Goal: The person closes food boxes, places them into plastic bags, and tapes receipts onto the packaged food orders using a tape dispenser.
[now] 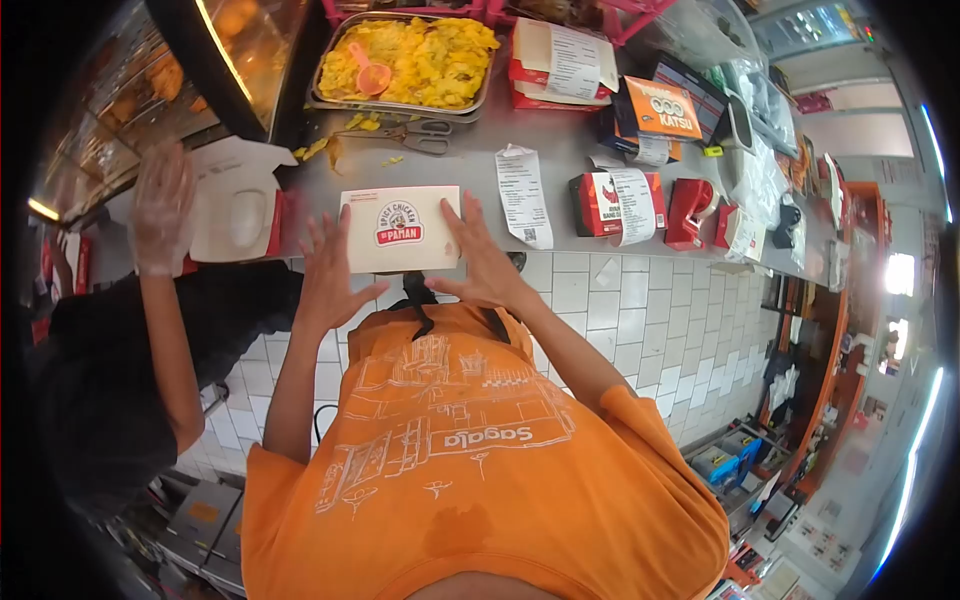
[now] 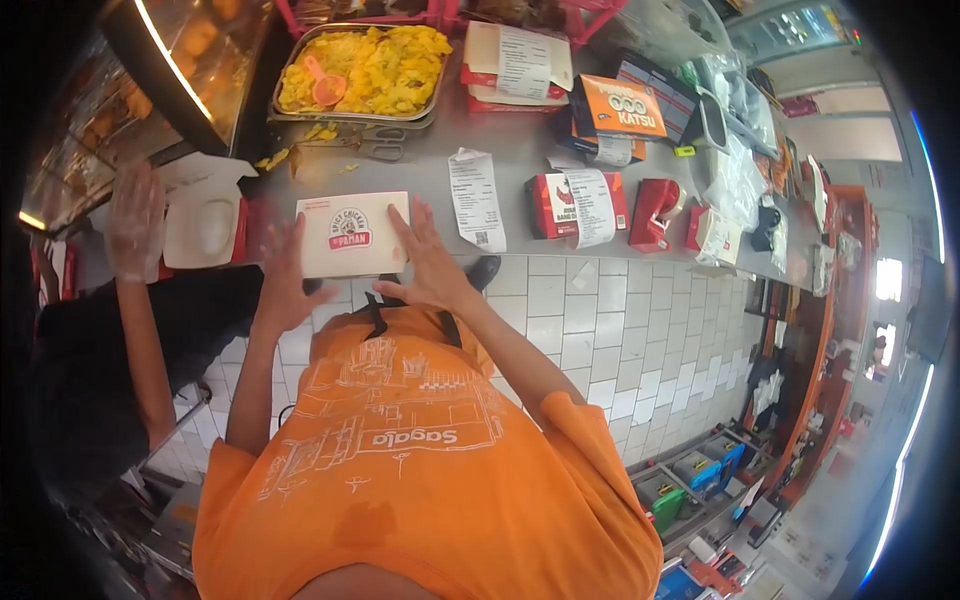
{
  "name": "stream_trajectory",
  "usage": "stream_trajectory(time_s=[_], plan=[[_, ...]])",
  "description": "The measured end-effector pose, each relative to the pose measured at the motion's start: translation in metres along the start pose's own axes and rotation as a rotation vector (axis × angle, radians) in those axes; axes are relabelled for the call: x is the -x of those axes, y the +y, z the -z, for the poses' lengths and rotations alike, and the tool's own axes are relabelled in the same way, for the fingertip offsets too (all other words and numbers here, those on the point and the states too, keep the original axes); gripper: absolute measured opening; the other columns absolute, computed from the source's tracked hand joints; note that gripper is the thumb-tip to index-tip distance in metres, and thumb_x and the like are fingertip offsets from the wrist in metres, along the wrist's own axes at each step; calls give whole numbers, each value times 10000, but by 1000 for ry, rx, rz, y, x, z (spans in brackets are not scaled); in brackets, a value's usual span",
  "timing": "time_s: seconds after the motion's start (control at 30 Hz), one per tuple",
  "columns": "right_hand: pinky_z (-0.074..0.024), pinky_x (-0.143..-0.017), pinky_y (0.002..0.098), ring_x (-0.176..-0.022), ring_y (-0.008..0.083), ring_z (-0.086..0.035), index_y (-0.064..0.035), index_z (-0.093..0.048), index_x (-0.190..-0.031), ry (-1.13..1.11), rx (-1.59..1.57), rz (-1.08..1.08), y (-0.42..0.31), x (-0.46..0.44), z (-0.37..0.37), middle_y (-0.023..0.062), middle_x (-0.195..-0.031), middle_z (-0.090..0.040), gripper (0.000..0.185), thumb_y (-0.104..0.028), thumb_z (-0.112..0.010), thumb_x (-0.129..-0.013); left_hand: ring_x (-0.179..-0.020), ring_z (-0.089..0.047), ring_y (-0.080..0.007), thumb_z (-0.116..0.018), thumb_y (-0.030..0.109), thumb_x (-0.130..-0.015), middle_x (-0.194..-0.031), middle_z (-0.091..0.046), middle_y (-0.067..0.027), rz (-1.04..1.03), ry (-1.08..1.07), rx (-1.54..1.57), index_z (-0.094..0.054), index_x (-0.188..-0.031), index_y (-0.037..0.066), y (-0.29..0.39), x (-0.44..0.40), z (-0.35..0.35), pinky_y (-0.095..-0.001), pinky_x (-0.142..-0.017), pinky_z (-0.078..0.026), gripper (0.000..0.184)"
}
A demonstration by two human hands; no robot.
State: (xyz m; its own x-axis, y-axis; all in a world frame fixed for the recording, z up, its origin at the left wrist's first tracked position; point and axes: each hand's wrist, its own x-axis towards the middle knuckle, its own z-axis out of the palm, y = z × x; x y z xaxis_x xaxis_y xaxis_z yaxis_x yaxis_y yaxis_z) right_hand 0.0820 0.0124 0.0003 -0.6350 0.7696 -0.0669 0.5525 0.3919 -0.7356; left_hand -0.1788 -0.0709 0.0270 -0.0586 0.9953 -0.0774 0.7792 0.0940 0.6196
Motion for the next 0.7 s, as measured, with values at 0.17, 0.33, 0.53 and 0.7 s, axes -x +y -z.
stream_trajectory(time_s=[0.17, 0.33, 0.53, 0.7], plan=[[-223, -1209, 540, -1498, 533, -56, -170, -226, -1602, -101, 308, 118, -4, -15, -6, 276, -1644, -10, 897, -523, -667, -905, -1499, -80, -519, -696, 668, -783, -1638, -92, -280, -425, -116, -319, -390, -1534, 233, -10, -41, -17, -610, -1192, -201, 920], [-303, -1171, 556, -1471, 559, -146, -192, -255, -1593, -126, 345, 241, -1, -18, 11, 278, -1640, -37, 787, -461, -626, -954, -1471, -157, -530, -653, 710, -777, -1604, -167, -293, -454, -29, -303, -422, -1513, 258, -12, -40, -32, -585, -1175, -275, 894], [-471, -1041, 545, -1347, 594, -378, -182, -283, -1576, -274, 541, 172, -9, -17, 15, 307, -1618, -113, 723, -415, -608, -973, -1440, -230, -543, -638, 659, -815, -1584, -215, -293, -405, -100, -413, -370, -1543, 270, -7, -38, -30, -575, -1097, -408, 868], [-526, -986, 514, -1347, 570, -389, -155, -245, -1584, -255, 428, 242, 6, -24, 17, 308, -1600, -183, 653, -266, -547, -1016, -1429, -254, -546, -648, 460, -915, -1594, -206, -281, -430, -49, -595, -312, -1568, 293, -27, -44, -46, -563, -1005, -501, 753]])
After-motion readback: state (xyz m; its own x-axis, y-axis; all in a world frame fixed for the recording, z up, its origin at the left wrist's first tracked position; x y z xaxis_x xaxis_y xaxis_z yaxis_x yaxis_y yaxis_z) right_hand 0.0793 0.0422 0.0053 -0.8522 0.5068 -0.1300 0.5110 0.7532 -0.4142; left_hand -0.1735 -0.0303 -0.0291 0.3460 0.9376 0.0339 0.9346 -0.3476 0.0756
